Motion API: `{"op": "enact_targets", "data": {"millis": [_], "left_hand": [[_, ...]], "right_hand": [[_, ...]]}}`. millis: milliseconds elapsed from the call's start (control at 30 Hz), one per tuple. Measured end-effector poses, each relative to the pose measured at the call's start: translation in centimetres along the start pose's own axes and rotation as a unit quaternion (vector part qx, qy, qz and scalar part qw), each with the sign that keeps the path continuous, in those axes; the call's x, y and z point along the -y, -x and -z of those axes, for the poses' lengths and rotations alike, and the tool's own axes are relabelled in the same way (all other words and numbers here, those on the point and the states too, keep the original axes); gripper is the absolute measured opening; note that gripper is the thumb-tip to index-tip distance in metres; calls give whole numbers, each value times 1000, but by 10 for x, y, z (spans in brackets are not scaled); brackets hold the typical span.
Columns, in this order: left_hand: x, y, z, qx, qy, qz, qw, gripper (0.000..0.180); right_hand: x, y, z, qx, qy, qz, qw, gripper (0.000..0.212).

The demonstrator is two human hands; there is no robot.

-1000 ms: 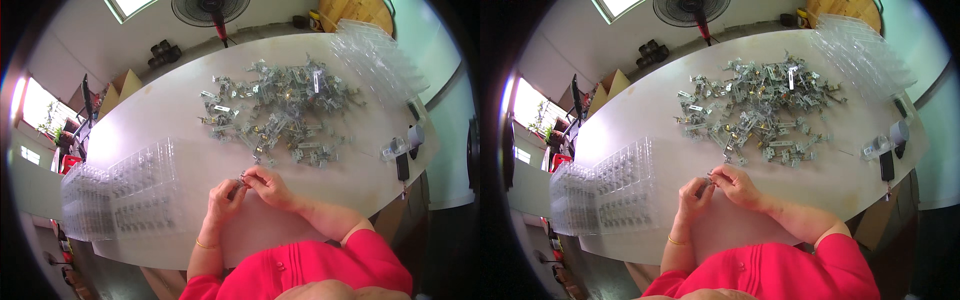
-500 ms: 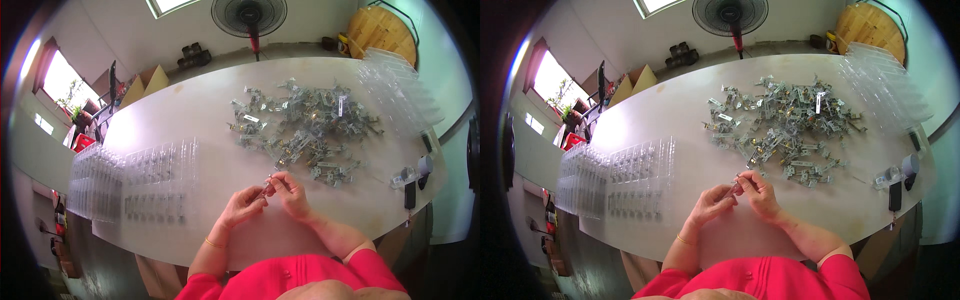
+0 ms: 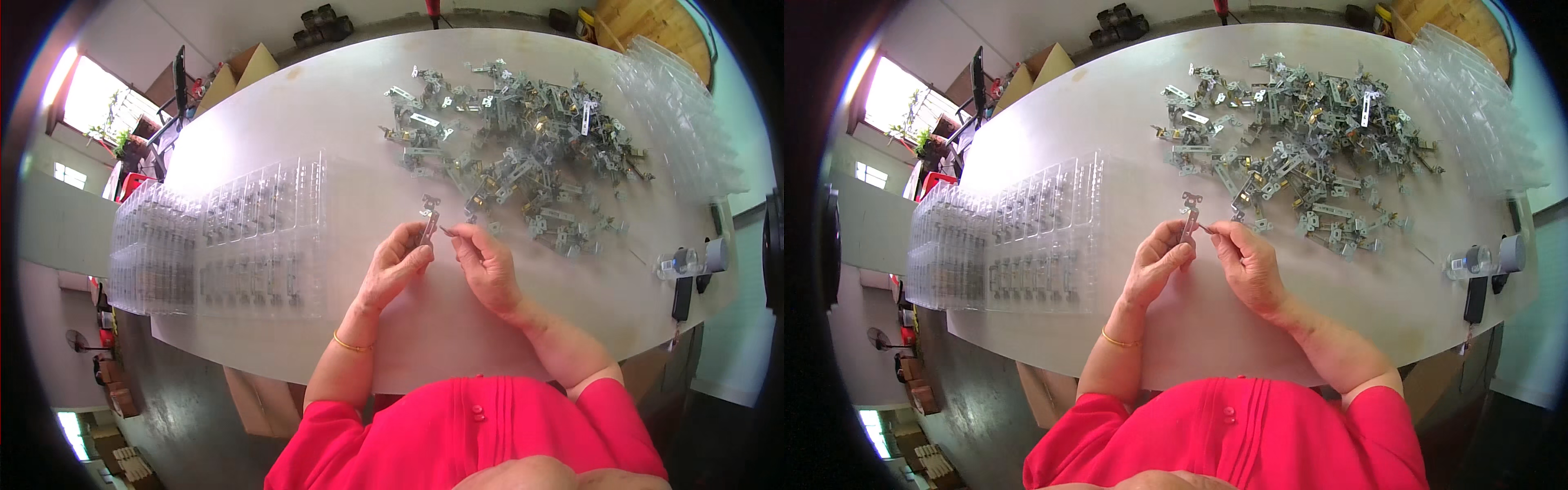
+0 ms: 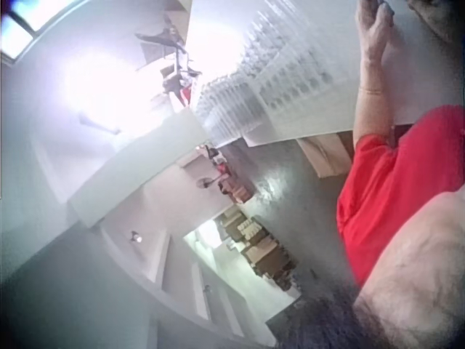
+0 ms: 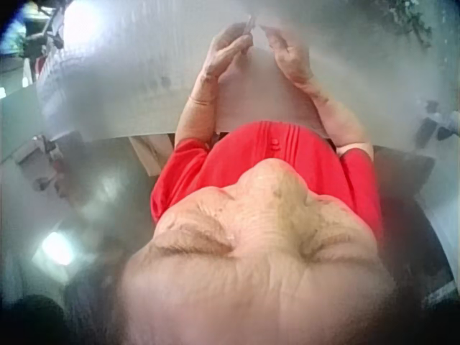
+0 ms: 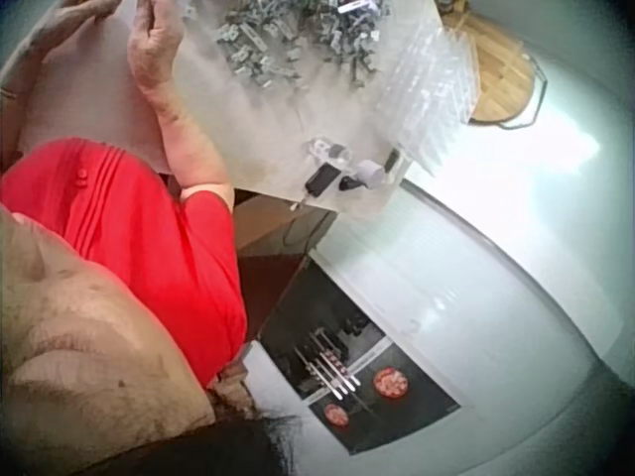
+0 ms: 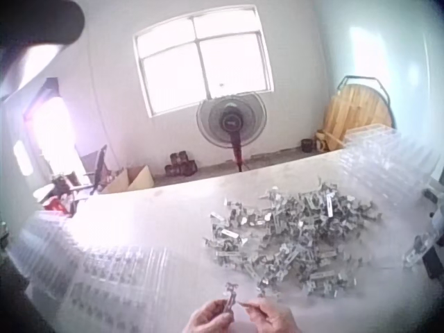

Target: The person assembles metal components by inserting metal pins into metal brackets by hand and placing the assembled pieces into a plastic organizer tray.

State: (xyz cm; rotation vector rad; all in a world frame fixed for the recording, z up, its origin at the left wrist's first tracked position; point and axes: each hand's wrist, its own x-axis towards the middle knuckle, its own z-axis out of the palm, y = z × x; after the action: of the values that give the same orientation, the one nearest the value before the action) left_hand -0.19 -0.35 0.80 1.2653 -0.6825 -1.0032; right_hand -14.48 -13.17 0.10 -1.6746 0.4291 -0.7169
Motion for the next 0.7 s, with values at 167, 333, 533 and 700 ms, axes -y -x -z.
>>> {"op": "enact_targets", "data": {"millis": [167,333,533,700], "left_hand": [[2,2,-3,-14,-12,14,1000,38],[11,0,-2,-23,-57,-10,998,38],[5,-2,-5,-31,-148,-41,988,35],[22,0,0,-43,-255,-122,958,39]], "right_hand": [[-8,4,-1,-11,31,22,999,10],[2,2,2,-10,44,-11,999,9],[-4,-6,1,-20,97,106,989,8],[0,0,-4,-23,146,88,985,7]]}}
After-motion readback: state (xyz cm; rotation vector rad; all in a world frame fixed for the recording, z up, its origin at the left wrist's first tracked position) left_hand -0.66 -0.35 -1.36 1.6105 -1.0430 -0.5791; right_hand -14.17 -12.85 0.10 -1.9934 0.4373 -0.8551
